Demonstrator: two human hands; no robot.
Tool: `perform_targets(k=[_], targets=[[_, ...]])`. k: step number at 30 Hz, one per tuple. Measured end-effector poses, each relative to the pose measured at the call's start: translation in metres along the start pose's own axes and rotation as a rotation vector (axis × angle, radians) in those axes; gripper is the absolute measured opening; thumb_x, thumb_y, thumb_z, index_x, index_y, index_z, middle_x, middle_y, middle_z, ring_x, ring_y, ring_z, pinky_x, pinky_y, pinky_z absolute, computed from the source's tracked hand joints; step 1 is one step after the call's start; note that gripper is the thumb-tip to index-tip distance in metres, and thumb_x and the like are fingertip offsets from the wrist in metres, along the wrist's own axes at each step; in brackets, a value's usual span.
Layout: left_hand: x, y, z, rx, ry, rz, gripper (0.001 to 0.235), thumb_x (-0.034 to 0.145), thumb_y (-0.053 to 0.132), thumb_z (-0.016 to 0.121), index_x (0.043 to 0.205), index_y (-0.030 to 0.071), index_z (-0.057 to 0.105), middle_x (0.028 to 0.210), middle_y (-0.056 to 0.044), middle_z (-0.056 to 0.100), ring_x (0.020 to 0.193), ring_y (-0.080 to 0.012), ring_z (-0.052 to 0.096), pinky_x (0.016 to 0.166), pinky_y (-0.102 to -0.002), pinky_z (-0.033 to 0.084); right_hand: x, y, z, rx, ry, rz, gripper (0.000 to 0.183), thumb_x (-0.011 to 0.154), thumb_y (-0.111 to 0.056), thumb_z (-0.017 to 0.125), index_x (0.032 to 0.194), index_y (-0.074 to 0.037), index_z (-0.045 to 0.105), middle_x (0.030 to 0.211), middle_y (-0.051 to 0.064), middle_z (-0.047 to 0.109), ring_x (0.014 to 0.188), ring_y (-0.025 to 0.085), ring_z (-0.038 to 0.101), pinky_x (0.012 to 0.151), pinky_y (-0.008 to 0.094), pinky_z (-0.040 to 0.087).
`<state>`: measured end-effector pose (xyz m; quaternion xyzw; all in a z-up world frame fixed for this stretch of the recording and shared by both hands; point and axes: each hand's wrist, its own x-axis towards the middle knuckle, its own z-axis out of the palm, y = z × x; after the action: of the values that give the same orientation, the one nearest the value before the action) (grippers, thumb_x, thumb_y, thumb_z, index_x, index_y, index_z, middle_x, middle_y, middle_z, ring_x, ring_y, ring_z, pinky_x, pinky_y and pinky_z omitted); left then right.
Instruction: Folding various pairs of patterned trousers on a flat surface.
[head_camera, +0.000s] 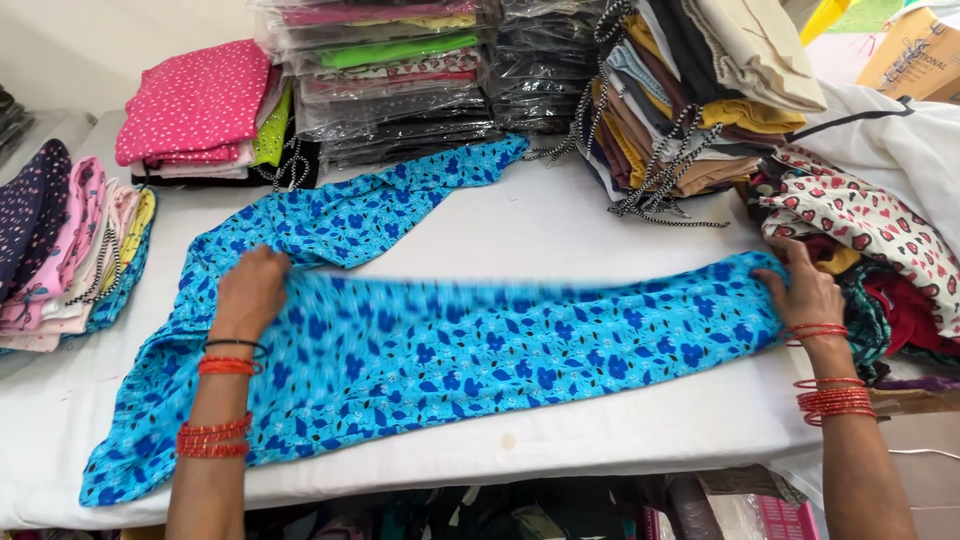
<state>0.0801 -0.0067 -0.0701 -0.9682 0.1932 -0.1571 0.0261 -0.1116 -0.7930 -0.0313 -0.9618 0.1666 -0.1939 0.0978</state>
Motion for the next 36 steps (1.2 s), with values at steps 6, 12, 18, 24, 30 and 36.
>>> perform_targets(k=[6, 12, 18, 24, 30, 36], targets=[[0.022, 0.023, -0.014, -0.056, 0.111, -0.180, 0.026, 0.086, 0.005, 0.064, 0.111, 0.012, 0.069, 0.109, -0.017, 0.062, 0.086, -0.0385, 0.070, 0.069, -0.052, 0.057, 0.002, 0.004, 0.017, -0.305, 0.003, 0.097, 0.050, 0.103, -0.037, 0.066, 0.149, -0.029, 0.049, 0.096, 0.025, 0.074, 0.090, 0.051, 0.071, 0.073, 0.061, 0.055], [0.033, 0.045, 0.040, 0.017, 0.130, -0.130, 0.032, 0.087, -0.001, 0.064, 0.117, 0.012, 0.063, 0.110, -0.014, 0.061, 0.090, -0.0358, 0.070, 0.064, -0.045, 0.059, 0.003, 0.020, 0.041, -0.434, 0.001, 0.106, 0.055, 0.103, -0.030, 0.062, 0.156, -0.032, 0.046, 0.102, 0.022, 0.075, 0.086, 0.049, 0.073, 0.067, 0.061, 0.056], [-0.017, 0.058, -0.044, -0.198, 0.319, -0.165, 0.037, 0.091, 0.002, 0.063, 0.126, 0.015, 0.067, 0.125, -0.014, 0.064, 0.096, -0.0360, 0.069, 0.069, -0.044, 0.059, -0.025, 0.011, 0.007, -0.256, -0.024, 0.069, 0.064, 0.099, -0.046, 0.059, 0.157, -0.026, 0.042, 0.122, 0.023, 0.070, 0.095, 0.051, 0.070, 0.073, 0.063, 0.054], [-0.153, 0.007, -0.071, -0.050, 0.436, -0.482, 0.026, 0.104, 0.018, 0.068, 0.127, 0.008, 0.067, 0.123, -0.016, 0.064, 0.119, -0.0368, 0.061, 0.100, -0.047, 0.051, -0.049, 0.043, 0.000, -0.117, -0.100, 0.153, 0.061, 0.099, -0.053, 0.061, 0.148, -0.018, 0.047, 0.125, 0.024, 0.070, 0.108, 0.051, 0.068, 0.085, 0.061, 0.054], [-0.250, -0.019, -0.045, 0.205, 0.104, -0.862, 0.071, 0.099, 0.062, 0.068, 0.123, -0.005, 0.069, 0.122, -0.028, 0.065, 0.113, -0.0478, 0.058, 0.089, -0.060, 0.045, -0.053, 0.075, 0.008, -0.145, -0.189, 0.266, 0.061, 0.100, -0.050, 0.068, 0.145, -0.014, 0.048, 0.103, 0.034, 0.074, 0.100, 0.054, 0.069, 0.086, 0.060, 0.055], [-0.245, -0.029, -0.020, -0.055, 0.075, -0.746, 0.064, 0.088, 0.056, 0.079, 0.112, -0.003, 0.068, 0.104, -0.026, 0.070, 0.099, -0.0447, 0.065, 0.086, -0.056, 0.051, -0.059, 0.081, 0.005, 0.261, -0.050, 0.251, 0.052, 0.095, -0.038, 0.071, 0.138, -0.013, 0.055, 0.112, 0.024, 0.069, 0.078, 0.046, 0.074, 0.077, 0.057, 0.056]])
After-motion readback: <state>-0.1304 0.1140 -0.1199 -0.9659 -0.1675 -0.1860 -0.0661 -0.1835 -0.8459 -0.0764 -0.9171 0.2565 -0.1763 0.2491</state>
